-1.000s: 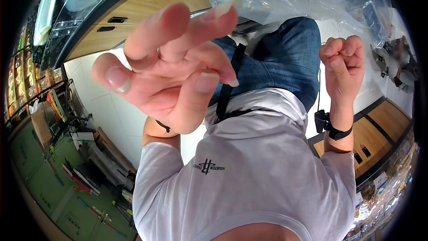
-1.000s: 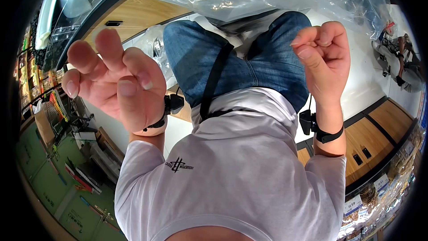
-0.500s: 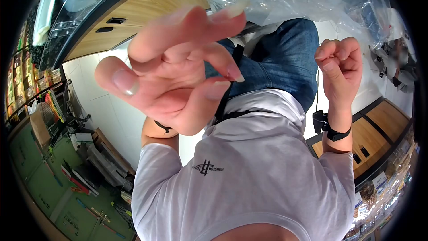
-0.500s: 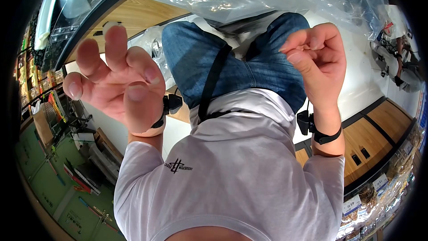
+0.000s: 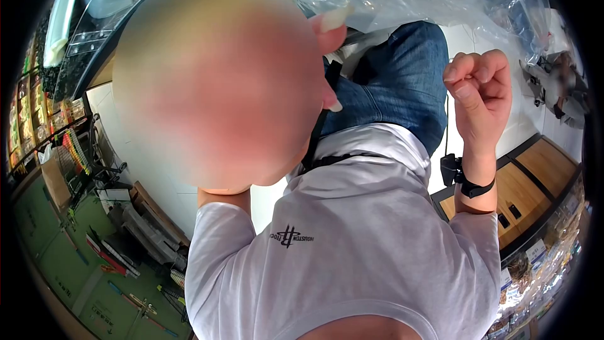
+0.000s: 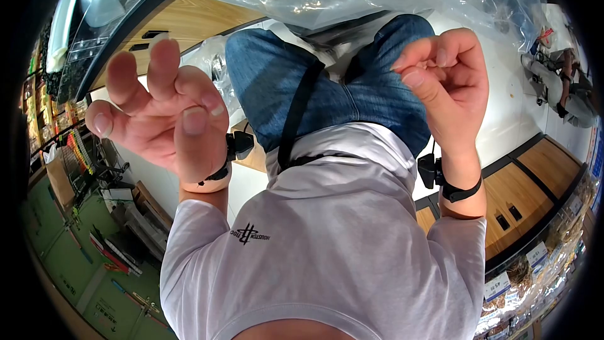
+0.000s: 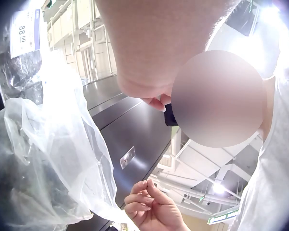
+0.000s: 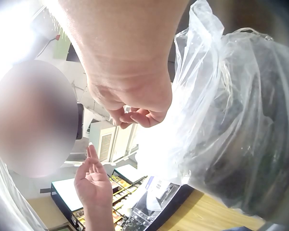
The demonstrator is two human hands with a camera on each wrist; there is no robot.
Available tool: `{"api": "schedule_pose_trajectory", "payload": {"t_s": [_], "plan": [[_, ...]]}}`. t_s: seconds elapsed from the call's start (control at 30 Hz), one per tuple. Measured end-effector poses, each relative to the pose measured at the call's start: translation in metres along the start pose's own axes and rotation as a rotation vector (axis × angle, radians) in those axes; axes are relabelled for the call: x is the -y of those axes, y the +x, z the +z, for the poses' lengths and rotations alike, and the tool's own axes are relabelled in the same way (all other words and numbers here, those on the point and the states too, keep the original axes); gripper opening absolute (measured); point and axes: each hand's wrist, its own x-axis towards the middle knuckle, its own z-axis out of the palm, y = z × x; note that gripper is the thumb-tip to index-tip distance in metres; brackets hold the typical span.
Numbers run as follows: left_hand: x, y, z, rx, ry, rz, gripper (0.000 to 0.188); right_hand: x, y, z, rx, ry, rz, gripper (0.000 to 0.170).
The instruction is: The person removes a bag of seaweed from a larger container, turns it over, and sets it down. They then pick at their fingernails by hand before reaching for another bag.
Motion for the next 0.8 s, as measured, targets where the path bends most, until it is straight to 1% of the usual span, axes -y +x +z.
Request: {"api": "schedule_pose_trajectory", "payload": {"t_s": [0.17,0.2,0.27,0.5,0.6,0.8], "plan": [[0.001,-0.007,0.008,-0.188,0.007,0.034,0.077,0.0,0.001,0.0,0.005,0.01,-0.009,0.031],[0.001,-0.005,0.006,-0.188,0.007,0.033,0.077,0.0,0.001,0.0,0.006,0.007,-0.014,0.031],[0.002,-0.001,0.001,-0.017,0.006,-0.002,0.076,0.0,0.0,0.0,0.007,0.005,-0.017,0.031],[0.003,-0.002,-0.003,-0.01,0.028,-0.002,0.074,0.0,0.0,0.0,0.005,0.019,-0.009,0.03],[0.004,-0.002,-0.006,0.022,0.011,0.007,0.073,0.0,0.001,0.001,0.011,0.024,-0.006,0.03],[0.003,-0.004,-0.008,0.027,0.044,0.005,0.076,0.001,0.001,0.001,0.014,0.016,0.003,0.031]]}}
